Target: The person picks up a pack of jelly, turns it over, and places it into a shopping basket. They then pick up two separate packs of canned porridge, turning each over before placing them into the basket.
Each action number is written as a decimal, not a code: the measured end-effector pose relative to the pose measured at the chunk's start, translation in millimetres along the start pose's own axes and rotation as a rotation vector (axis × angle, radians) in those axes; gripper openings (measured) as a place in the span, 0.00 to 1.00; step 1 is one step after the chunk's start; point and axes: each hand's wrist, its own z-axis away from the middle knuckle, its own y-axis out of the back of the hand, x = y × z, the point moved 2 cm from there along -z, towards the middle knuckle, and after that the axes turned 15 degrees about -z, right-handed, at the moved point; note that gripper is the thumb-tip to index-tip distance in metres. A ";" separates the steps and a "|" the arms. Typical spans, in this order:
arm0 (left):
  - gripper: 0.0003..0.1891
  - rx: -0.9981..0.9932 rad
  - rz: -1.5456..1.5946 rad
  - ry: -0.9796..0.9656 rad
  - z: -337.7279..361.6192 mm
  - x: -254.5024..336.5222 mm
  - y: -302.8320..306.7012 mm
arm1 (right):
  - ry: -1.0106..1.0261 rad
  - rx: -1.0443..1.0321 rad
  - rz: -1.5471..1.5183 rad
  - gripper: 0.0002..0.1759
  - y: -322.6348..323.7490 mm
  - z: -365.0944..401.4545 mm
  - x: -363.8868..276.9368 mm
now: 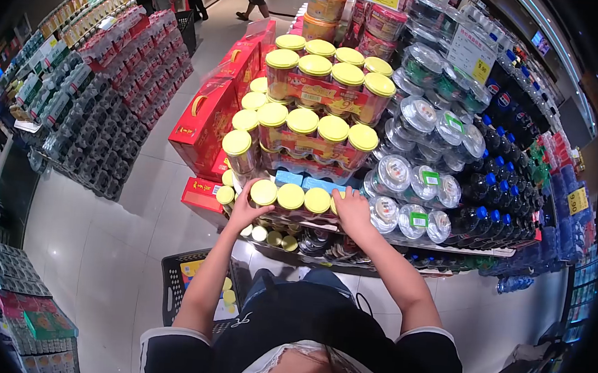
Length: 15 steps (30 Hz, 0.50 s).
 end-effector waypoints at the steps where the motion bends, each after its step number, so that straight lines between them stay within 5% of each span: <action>1: 0.38 0.008 -0.023 0.031 6.4 5.4 4.5 | 0.039 -0.025 -0.036 0.32 10.7 0.4 -0.1; 5: 0.39 0.203 0.110 -0.004 34.8 28.3 33.4 | 0.153 -0.153 -0.315 0.39 76.2 22.1 -11.9; 9: 0.43 0.484 0.609 0.145 56.0 46.9 50.7 | 0.264 0.138 -0.946 0.43 128.0 35.2 -30.9; 13: 0.36 0.435 0.672 0.217 70.1 82.6 44.8 | 0.222 0.535 -1.494 0.43 118.4 29.2 -47.8; 15: 0.30 0.291 0.745 0.261 74.5 114.2 42.3 | 0.167 0.452 -1.454 0.40 115.2 22.3 -34.7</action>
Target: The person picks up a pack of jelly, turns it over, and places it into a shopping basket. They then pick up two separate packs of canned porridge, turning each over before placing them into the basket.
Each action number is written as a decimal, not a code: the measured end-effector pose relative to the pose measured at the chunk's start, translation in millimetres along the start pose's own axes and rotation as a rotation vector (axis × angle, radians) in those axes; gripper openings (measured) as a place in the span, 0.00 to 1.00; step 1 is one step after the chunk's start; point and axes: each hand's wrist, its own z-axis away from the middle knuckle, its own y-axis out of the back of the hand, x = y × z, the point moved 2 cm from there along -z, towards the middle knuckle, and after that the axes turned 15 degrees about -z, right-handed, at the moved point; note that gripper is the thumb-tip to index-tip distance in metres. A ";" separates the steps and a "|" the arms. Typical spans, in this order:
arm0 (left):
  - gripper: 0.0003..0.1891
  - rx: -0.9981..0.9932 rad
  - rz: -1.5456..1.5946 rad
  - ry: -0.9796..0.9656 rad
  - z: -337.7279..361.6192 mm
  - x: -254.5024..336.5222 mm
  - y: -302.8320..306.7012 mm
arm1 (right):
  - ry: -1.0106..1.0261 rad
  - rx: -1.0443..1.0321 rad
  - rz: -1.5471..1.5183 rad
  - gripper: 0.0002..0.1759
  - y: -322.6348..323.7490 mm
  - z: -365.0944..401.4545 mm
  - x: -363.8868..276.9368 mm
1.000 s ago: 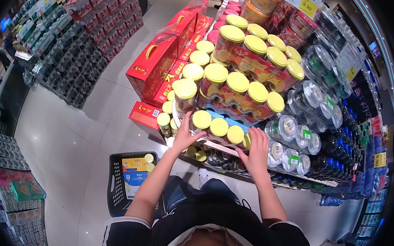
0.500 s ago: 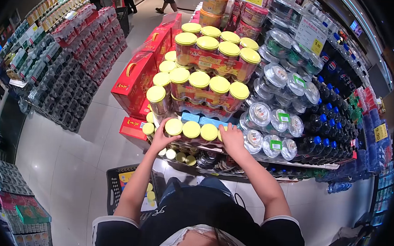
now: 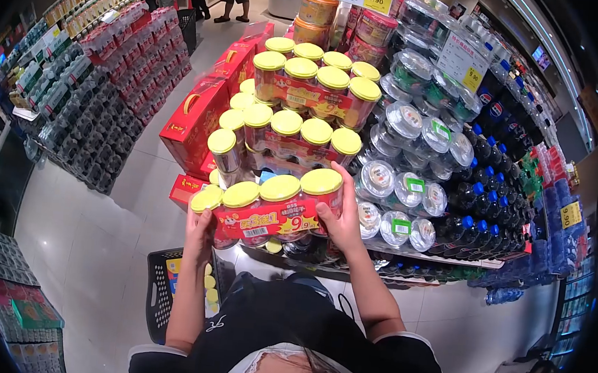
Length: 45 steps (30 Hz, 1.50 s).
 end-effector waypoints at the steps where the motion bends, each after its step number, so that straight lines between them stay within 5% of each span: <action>1: 0.31 -0.020 -0.051 0.016 7.2 5.0 -5.1 | -0.084 0.016 -0.042 0.38 2.8 3.0 4.6; 4: 0.35 -0.098 -0.265 0.004 19.1 8.3 -5.2 | -0.198 0.041 -0.132 0.34 15.2 14.6 21.0; 12: 0.44 -0.188 -0.113 -0.096 25.8 16.3 -22.8 | -0.181 0.146 -0.227 0.32 22.0 38.5 11.3; 19: 0.37 -0.144 -0.255 -0.127 28.2 17.2 -30.3 | -0.300 0.138 -0.257 0.44 29.2 57.8 14.8; 45: 0.32 -0.062 -0.282 -0.007 53.0 8.6 -30.8 | -0.416 0.122 -0.335 0.41 32.0 76.0 33.4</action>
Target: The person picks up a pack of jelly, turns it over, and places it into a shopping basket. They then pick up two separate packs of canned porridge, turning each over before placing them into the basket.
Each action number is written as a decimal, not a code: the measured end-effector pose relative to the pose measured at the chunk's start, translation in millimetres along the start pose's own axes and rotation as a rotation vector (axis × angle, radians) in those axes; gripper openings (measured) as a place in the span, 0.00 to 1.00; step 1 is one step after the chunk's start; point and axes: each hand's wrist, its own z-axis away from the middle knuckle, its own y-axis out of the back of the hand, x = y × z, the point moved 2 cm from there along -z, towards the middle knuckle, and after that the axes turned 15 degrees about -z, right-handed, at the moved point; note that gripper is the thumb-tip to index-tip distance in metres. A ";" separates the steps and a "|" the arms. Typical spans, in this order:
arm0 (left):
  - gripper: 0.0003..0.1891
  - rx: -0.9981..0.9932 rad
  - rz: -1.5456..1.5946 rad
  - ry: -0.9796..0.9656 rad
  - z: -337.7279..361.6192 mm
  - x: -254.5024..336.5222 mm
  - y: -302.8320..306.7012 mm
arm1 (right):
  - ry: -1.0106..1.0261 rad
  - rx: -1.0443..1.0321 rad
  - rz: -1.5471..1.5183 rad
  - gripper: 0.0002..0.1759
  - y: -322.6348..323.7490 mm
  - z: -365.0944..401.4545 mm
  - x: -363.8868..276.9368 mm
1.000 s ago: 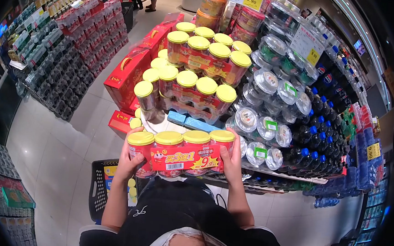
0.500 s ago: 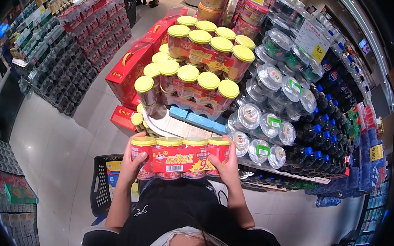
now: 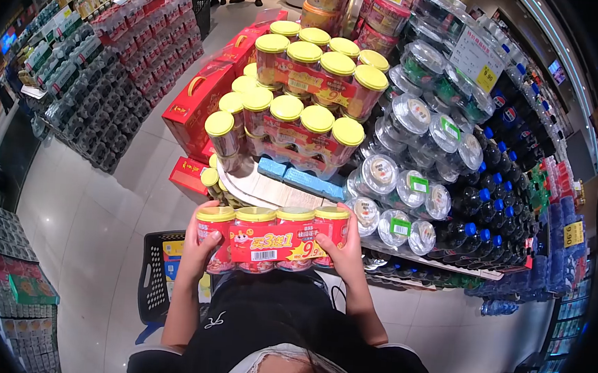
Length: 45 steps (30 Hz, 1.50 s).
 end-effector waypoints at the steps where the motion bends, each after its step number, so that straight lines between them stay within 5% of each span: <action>1: 0.32 0.002 -0.009 -0.002 0.6 -0.1 0.3 | 0.005 0.001 -0.006 0.41 0.3 0.2 1.2; 21: 0.31 0.079 0.041 -0.004 8.7 7.1 0.0 | -0.020 -0.096 0.066 0.38 -6.9 -14.1 -11.4; 23: 0.33 0.083 -0.043 -0.020 11.5 16.1 -2.4 | -0.088 -0.140 -0.131 0.36 -5.0 -20.9 -5.9; 25: 0.39 0.055 -0.046 -0.002 14.9 24.9 -4.5 | -0.161 -0.137 -0.198 0.32 -3.1 -23.3 7.4; 29: 0.53 -0.110 -0.105 -0.278 15.1 54.6 -21.0 | -0.524 -0.043 -0.550 0.26 6.1 -20.7 51.0; 31: 0.54 -0.188 0.129 -0.351 -0.2 57.8 -35.7 | -0.674 -0.071 -0.709 0.26 -13.9 -13.3 57.6; 33: 0.55 -0.589 0.259 -0.273 -15.9 59.1 -55.7 | -0.824 -0.157 -0.909 0.26 -30.9 -2.8 59.0; 35: 0.56 -0.852 0.175 -0.441 -32.9 64.7 -70.5 | -1.012 -0.358 -1.161 0.25 -46.0 6.9 65.7; 38: 0.52 -0.921 0.049 -0.397 -41.3 79.0 -86.2 | -1.293 -0.669 -1.410 0.25 -57.0 24.6 81.6; 41: 0.35 -0.828 -0.236 -0.381 -50.6 70.8 -99.6 | -1.480 -0.840 -1.480 0.24 -66.4 37.5 98.7; 45: 0.27 -0.889 -0.150 -0.258 -69.9 31.1 -122.3 | -1.526 -0.627 -1.510 0.20 -57.2 49.6 127.6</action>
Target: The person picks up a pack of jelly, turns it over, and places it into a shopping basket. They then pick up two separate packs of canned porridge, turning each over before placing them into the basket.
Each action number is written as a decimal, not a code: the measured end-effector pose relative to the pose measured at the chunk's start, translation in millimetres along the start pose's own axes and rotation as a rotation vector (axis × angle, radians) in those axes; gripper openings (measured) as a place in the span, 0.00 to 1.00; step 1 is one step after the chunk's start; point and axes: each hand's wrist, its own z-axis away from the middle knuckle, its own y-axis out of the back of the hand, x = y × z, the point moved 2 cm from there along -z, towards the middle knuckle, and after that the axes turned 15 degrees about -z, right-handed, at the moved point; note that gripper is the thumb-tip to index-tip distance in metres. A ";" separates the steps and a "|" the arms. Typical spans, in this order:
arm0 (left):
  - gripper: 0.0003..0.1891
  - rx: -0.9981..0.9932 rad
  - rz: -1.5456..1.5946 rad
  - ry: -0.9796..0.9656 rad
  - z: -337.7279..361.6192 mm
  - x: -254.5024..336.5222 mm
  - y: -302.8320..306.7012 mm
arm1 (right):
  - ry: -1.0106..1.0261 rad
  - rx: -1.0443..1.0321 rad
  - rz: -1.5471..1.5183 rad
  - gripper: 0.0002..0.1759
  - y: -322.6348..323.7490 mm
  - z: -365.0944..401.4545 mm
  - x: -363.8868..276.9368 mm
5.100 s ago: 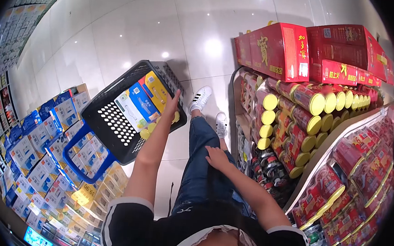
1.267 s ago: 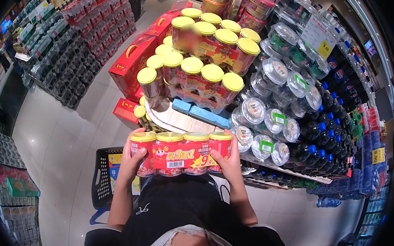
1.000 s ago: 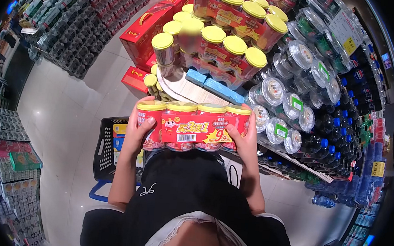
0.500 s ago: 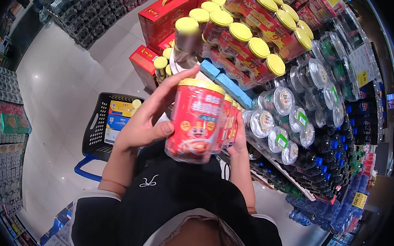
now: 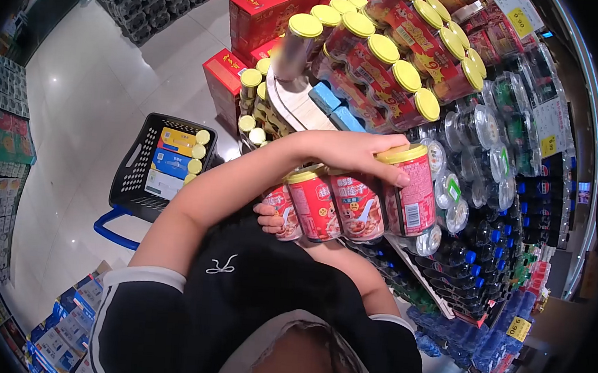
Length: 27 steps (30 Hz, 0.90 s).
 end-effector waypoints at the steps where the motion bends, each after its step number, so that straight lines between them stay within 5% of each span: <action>1: 0.26 -0.011 0.057 0.020 -0.6 0.0 0.8 | 0.033 0.026 -0.002 0.20 -2.7 0.7 1.3; 27: 0.26 -0.016 0.071 0.105 -15.0 -9.6 -20.4 | 0.059 0.029 -0.023 0.22 -8.5 22.7 7.9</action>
